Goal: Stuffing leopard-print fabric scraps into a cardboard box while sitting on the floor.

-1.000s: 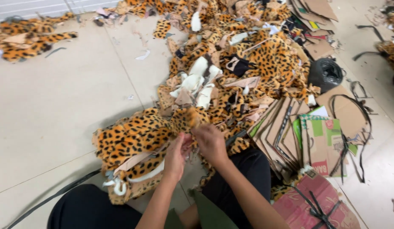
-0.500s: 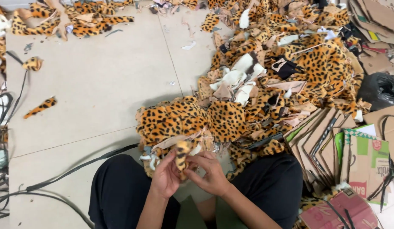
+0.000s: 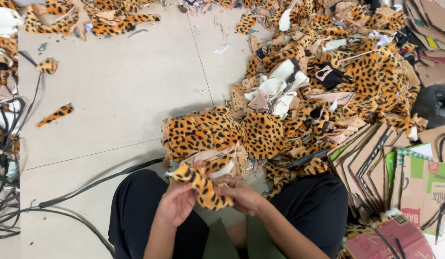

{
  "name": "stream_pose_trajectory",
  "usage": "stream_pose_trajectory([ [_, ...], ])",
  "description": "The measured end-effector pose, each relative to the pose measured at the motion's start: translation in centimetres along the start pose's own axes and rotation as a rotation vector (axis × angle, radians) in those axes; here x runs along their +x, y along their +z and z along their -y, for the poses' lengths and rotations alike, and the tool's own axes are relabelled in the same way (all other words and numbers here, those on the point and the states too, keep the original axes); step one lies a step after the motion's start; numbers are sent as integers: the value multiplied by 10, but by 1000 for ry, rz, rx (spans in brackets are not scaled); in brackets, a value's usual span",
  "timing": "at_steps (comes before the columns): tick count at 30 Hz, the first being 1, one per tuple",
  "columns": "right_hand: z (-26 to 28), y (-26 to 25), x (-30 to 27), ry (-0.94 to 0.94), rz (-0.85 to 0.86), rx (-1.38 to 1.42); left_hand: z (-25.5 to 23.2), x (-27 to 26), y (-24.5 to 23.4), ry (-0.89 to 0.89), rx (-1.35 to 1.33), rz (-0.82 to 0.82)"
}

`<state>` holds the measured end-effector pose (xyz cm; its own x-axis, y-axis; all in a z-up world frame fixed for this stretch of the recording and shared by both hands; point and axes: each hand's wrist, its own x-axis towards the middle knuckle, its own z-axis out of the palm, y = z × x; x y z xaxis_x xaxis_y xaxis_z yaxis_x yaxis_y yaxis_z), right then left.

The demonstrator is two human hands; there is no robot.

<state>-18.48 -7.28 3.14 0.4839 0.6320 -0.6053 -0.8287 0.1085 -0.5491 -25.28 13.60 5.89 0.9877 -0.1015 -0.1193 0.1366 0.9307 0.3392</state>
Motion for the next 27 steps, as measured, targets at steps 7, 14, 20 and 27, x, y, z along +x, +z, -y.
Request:
stream_pose_trajectory([
  [7, 5, 8, -5, -77, -33, -185, -28, -17, -14, -184, 370, -531],
  [14, 21, 22, -2, -425, -46, -614, -38, -13, 17, -235, 601, -643],
  [20, 28, 24, -6, -487, 63, -659, -30, -9, -15, -347, 576, -518],
  [27, 44, 37, -17, -395, 162, -819, -12, -15, -38, -240, 131, -79],
])
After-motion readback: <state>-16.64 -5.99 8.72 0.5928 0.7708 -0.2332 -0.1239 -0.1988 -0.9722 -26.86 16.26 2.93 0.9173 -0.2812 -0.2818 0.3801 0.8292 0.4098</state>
